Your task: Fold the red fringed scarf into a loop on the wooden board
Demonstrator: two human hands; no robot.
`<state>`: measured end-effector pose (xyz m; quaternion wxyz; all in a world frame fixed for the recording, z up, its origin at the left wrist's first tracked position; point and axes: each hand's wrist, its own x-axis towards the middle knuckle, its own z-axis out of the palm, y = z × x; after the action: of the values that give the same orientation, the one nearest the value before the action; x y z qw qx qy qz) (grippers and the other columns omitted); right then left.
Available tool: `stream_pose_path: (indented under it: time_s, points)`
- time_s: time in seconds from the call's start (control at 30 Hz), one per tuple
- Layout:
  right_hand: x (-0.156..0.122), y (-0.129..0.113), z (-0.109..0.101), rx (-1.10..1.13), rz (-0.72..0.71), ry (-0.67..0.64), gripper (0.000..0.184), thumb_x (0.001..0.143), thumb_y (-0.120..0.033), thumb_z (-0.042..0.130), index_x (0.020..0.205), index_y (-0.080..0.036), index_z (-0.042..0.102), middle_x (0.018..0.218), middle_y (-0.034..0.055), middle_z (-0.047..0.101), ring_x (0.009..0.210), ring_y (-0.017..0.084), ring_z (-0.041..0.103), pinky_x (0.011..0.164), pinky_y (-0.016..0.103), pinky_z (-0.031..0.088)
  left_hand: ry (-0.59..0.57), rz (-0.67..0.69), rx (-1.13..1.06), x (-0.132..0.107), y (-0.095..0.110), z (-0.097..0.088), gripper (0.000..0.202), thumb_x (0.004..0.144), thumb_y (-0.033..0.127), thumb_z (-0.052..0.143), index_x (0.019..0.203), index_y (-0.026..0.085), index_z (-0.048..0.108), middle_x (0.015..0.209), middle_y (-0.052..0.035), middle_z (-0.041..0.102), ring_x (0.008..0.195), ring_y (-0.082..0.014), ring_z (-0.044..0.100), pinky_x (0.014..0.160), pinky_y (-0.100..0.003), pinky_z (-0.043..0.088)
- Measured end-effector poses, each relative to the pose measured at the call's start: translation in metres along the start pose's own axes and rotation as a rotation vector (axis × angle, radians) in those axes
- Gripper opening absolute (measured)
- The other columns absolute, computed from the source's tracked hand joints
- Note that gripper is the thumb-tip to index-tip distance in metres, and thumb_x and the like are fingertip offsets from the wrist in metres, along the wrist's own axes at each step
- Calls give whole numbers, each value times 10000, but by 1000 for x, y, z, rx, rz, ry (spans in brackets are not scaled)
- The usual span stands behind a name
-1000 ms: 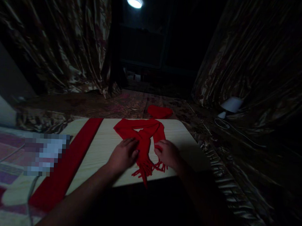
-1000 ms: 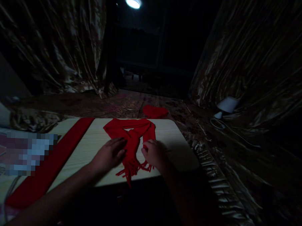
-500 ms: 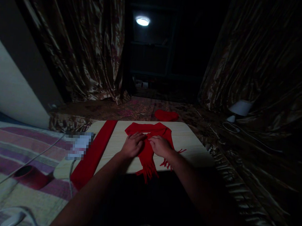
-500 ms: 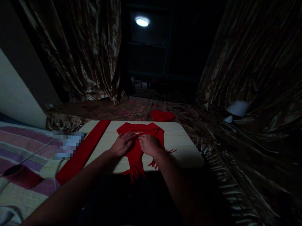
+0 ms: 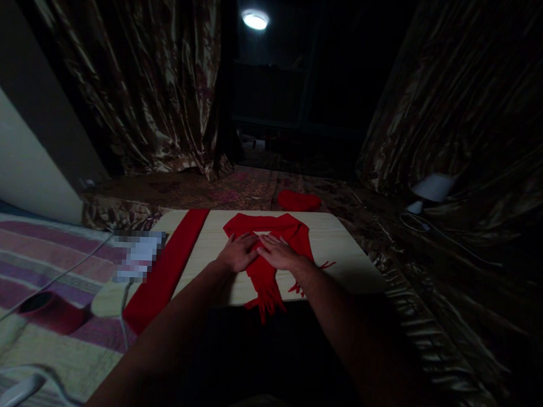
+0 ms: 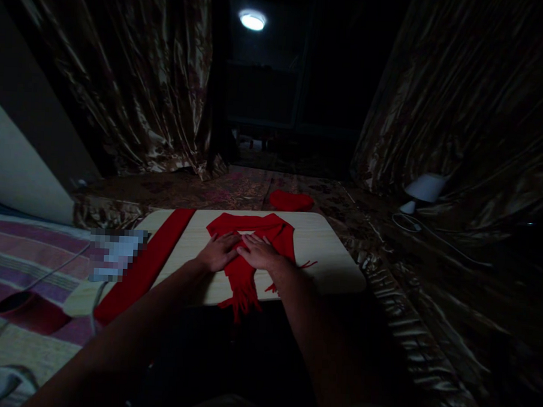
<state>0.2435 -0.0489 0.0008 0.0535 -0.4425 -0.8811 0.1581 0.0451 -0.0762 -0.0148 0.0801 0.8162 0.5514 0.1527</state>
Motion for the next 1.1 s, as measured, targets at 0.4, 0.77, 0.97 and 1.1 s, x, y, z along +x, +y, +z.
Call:
stream_pose_path:
  time_s: [0.4, 0.77, 0.97, 1.1]
  points:
    - [-9, -1, -2, 20, 73, 13, 874, 966, -733, 221, 1627, -162, 172, 1692, 81, 53, 1560, 246, 85, 1252, 446, 59, 71, -27, 36, -1, 0, 0, 532, 997, 454, 330, 1464, 280, 516, 1504, -72, 534, 1420, -294, 412, 1178, -570, 220]
    - [-6, 7, -18, -40, 68, -14, 794, 980, -702, 250, 1539, -169, 434, 1616, 107, 351, 1509, 276, 282, 1231, 416, 206, 44, -11, 104, 1, -1, 1, 548, 1005, 485, 308, 1462, 272, 523, 1555, -83, 471, 1450, -312, 373, 1171, -559, 242]
    - [1, 14, -36, -233, 148, 146, 434, 1001, -359, 422, 1106, -122, 770, 1201, 186, 718, 1194, 309, 632, 1053, 392, 432, 120, 52, 126, -3, 0, -1, 472, 1000, 482, 342, 1327, 310, 636, 1418, -62, 603, 1330, -271, 488, 1122, -491, 327]
    - [-1, 29, -38, -260, 210, 154, 312, 917, -245, 533, 1055, -98, 770, 1135, 196, 733, 1132, 305, 661, 992, 369, 476, 127, 29, 108, -2, -1, 0, 473, 992, 491, 373, 1366, 329, 613, 1447, -58, 584, 1343, -278, 475, 1121, -505, 323]
